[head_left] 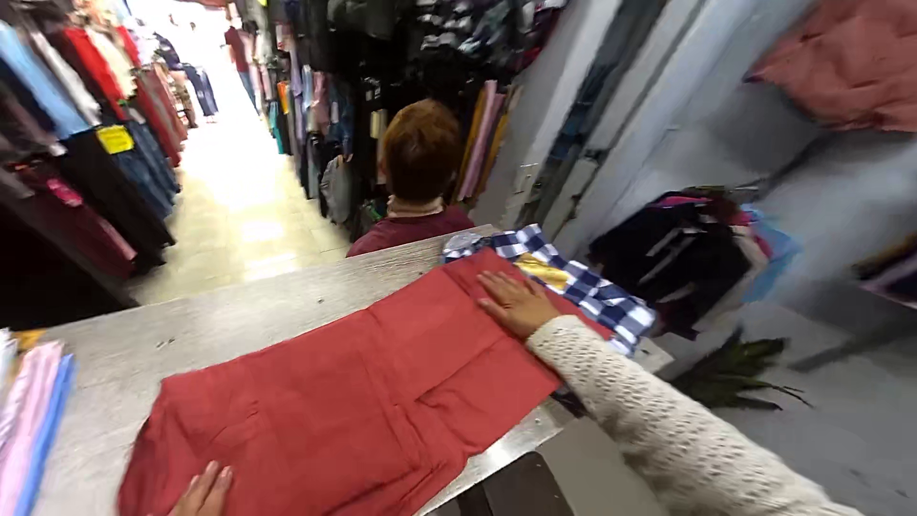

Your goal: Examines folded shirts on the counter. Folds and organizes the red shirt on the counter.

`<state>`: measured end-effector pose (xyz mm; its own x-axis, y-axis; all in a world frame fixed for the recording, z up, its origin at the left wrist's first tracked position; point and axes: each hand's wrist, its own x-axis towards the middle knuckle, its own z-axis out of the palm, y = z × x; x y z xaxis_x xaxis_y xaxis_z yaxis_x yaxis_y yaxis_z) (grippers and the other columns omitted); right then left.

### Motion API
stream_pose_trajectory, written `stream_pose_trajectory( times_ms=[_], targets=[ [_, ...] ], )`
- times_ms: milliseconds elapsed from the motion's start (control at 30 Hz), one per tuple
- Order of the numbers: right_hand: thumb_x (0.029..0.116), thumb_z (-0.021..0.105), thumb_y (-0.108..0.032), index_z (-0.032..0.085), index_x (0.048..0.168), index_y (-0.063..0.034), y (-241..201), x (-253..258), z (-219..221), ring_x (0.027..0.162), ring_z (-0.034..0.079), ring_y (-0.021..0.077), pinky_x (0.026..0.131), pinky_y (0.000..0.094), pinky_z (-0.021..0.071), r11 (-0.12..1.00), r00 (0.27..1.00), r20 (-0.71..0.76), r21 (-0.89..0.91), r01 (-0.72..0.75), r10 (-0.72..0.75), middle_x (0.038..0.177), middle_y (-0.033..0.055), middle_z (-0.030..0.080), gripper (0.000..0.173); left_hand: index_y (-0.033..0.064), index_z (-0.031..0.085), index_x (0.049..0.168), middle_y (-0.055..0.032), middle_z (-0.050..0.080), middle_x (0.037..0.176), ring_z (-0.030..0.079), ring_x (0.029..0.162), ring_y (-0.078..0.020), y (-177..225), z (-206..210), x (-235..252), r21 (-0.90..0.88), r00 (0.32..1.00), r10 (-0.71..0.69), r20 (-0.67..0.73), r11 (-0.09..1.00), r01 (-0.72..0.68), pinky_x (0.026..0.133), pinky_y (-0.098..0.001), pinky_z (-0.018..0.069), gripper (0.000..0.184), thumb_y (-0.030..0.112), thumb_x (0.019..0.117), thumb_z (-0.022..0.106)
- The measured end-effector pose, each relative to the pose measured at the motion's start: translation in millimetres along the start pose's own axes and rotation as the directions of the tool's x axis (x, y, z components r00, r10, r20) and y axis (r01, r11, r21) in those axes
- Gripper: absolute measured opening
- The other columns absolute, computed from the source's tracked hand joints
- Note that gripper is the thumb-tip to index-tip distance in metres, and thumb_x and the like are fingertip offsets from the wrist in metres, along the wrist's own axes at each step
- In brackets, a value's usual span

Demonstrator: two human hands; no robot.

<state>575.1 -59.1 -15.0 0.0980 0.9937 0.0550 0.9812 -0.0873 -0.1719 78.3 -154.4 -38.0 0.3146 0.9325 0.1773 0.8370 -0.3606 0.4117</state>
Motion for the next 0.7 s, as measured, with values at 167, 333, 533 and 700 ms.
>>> stream_pose_trajectory(
  times_ms=[167, 333, 533, 700],
  targets=[
    [0.1093, 0.031, -0.05, 0.028, 0.163, -0.0158, -10, -1, -16, 0.156, 0.02, 0.0355, 0.121, 0.0679, 0.0101, 0.996, 0.987, 0.14, -0.057, -0.075, 0.083, 0.168, 0.0113, 0.026, 0.063, -0.0066, 0.076, 0.102, -0.0294, 0.07, 0.117, 0.063, 0.114, -0.0571, -34, -23, -61, 0.026, 0.968, 0.031, -0.249, 0.999, -0.025, 0.097, -0.0777, 0.0368, 0.027, 0.011, 0.0895, 0.06],
    [0.108, 0.039, -0.048, 0.038, 0.157, -0.0065, 27, 12, 12, 0.147, 0.034, 0.048, 0.108, 0.0812, 0.0207, 0.986, 0.997, -0.014, -0.149, 0.073, -0.076, 0.161, 0.0223, 0.037, 0.064, -0.0102, 0.07, 0.11, -0.0352, 0.067, 0.117, 0.068, 0.114, -0.0395, -41, -21, -86, -0.113, 0.921, -0.005, -0.391, 0.993, -0.043, 0.102, -0.0396, 0.0514, 0.033, 0.018, 0.0953, 0.062],
    [0.0978, 0.066, -0.02, 0.058, 0.14, -0.0029, -185, -24, -14, 0.13, 0.058, 0.0363, 0.104, 0.0564, 0.05, 0.734, 0.738, -0.036, 0.083, 0.674, -0.674, 0.146, 0.02, 0.054, 0.046, -0.0104, 0.056, 0.135, -0.0245, 0.066, 0.126, 0.07, 0.109, -0.0263, -33, -20, -79, -0.436, 0.868, -0.392, -0.306, 0.868, 0.239, 0.092, -0.0406, 0.0578, 0.051, 0.018, 0.0922, 0.061],
    [0.1043, 0.051, -0.007, 0.063, 0.133, -0.0006, -365, -22, 24, 0.121, 0.064, 0.0303, 0.105, 0.0487, 0.0497, 0.44, 0.426, 0.145, 0.482, 0.758, -0.893, 0.131, 0.0183, 0.065, 0.032, -0.0064, 0.051, 0.141, -0.0206, 0.068, 0.122, 0.071, 0.093, -0.0258, -31, -27, -36, -0.422, 0.818, -0.538, -0.206, 0.803, 0.421, 0.078, -0.0427, 0.0577, 0.056, 0.02, 0.0923, 0.062]
  ],
)
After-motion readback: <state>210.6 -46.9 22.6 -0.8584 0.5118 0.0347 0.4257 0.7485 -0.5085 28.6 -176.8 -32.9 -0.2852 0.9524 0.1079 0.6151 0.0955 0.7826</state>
